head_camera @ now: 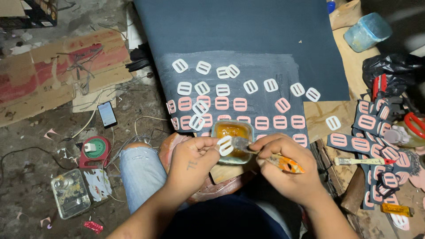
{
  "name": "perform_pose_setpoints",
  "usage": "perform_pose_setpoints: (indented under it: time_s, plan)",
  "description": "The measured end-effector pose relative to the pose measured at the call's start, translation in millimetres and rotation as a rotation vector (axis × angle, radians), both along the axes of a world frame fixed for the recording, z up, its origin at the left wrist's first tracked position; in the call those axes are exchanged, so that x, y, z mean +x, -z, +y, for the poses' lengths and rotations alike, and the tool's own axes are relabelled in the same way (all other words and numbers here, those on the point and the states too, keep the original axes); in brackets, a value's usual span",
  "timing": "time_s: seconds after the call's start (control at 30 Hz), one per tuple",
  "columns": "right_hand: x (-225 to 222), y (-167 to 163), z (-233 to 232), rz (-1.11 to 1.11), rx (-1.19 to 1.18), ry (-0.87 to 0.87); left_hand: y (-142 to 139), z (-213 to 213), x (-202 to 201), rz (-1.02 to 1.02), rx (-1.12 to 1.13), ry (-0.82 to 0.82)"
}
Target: The person paints small white rectangular cutouts with a yellow substance using a brush, then places them in rows on a dark surface. The person handles each cutout individually, applies the substance, and arranges them in a grid pattern.
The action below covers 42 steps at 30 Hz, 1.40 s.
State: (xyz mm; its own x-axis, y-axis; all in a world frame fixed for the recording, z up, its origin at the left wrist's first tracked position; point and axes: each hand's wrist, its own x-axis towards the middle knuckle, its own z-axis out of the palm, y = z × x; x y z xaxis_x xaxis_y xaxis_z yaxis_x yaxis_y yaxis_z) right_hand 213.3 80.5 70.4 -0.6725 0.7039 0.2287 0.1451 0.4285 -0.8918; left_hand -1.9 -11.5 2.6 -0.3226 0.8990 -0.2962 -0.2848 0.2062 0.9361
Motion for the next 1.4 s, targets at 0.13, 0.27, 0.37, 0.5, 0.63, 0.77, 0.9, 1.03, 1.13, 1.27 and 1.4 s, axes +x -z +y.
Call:
perform_pose_setpoints:
  time_s: [0.13, 0.27, 0.37, 0.5, 0.63, 0.77, 0.9, 1.03, 1.13, 1.27, 1.4]
  plan:
    - [-1, -3, -2, 0.034, 0.069, 0.117, -3, 1, -3, -0.031, 0.040, -0.005]
    - [-5, 2, -9, 0.069, 0.025, 0.131, -2, 1, 0, -0.002, 0.033, 0.011]
    - [0, 7, -7, 0.037, -0.029, 0.094, 2, 4, -2, -0.103, 0.122, -0.041]
    - [21, 13, -7, 0.007, -0.241, 0.160, 6, 15, -11, -0.065, 0.159, -0.087]
    - [42, 13, 10, 0.427, -0.238, 0.299, 6, 38, -32, 0.226, 0.144, -0.143]
    - [46, 7, 36, 0.309, -0.204, 0.442, 5, 67, -52, 0.402, 0.161, -0.083]
    - [40, 10, 57, -0.388, 0.170, 0.511, 8, 93, -61, 0.633, 0.178, -0.028]
    - [30, 29, 71, -0.584, 0.288, 0.498, 15, 123, -57, 0.736, 0.162, 0.064]
    - [25, 42, 83, -0.668, 0.325, 0.499, 22, 135, -53, 0.837, 0.211, 0.143]
    - [17, 52, 98, -0.749, 0.335, 0.513, 24, 137, -52, 1.080, 0.453, 0.148]
    - [7, 57, 111, -0.877, 0.272, 0.551, 16, 134, -53, 1.073, 0.281, 0.173]
